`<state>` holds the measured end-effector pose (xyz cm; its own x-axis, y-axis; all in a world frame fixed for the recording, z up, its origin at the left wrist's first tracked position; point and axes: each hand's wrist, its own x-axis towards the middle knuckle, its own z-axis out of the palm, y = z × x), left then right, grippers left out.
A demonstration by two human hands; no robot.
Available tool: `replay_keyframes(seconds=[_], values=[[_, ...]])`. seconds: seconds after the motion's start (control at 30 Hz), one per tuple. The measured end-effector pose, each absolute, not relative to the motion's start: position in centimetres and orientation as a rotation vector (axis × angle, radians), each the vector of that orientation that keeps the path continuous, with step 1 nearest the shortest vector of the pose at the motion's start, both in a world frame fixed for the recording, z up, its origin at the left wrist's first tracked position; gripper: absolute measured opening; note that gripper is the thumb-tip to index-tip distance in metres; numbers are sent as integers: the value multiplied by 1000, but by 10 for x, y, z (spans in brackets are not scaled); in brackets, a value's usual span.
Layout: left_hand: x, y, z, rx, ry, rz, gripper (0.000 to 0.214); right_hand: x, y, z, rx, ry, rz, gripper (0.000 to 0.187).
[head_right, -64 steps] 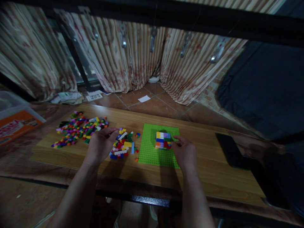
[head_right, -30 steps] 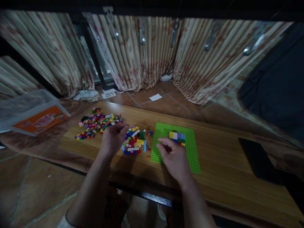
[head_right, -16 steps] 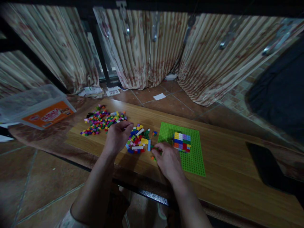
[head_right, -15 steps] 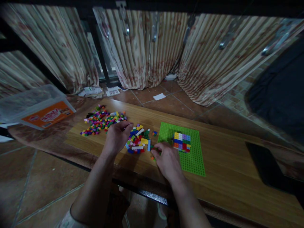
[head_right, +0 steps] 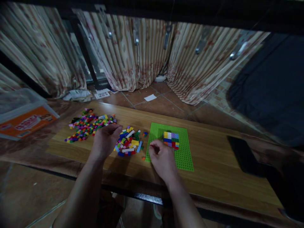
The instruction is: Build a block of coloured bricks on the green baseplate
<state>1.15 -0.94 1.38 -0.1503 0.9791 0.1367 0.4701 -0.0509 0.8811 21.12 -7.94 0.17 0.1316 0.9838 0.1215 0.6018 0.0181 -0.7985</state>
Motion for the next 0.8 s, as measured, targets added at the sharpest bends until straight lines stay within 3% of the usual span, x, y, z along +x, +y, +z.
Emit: replay_keyframes(seconds=[0.2, 0.47, 0.8], values=[[14, -9, 18, 1561, 1673, 1120, 24, 260, -83, 4, -1618, -1134, 750, 25], [15, -8, 15, 1565, 1677, 1123, 23, 296, -87, 10, -1634, -972, 667, 29], [17, -8, 15, 1549, 1684, 1119, 23, 236, -86, -1, -1612, -1496, 705, 20]])
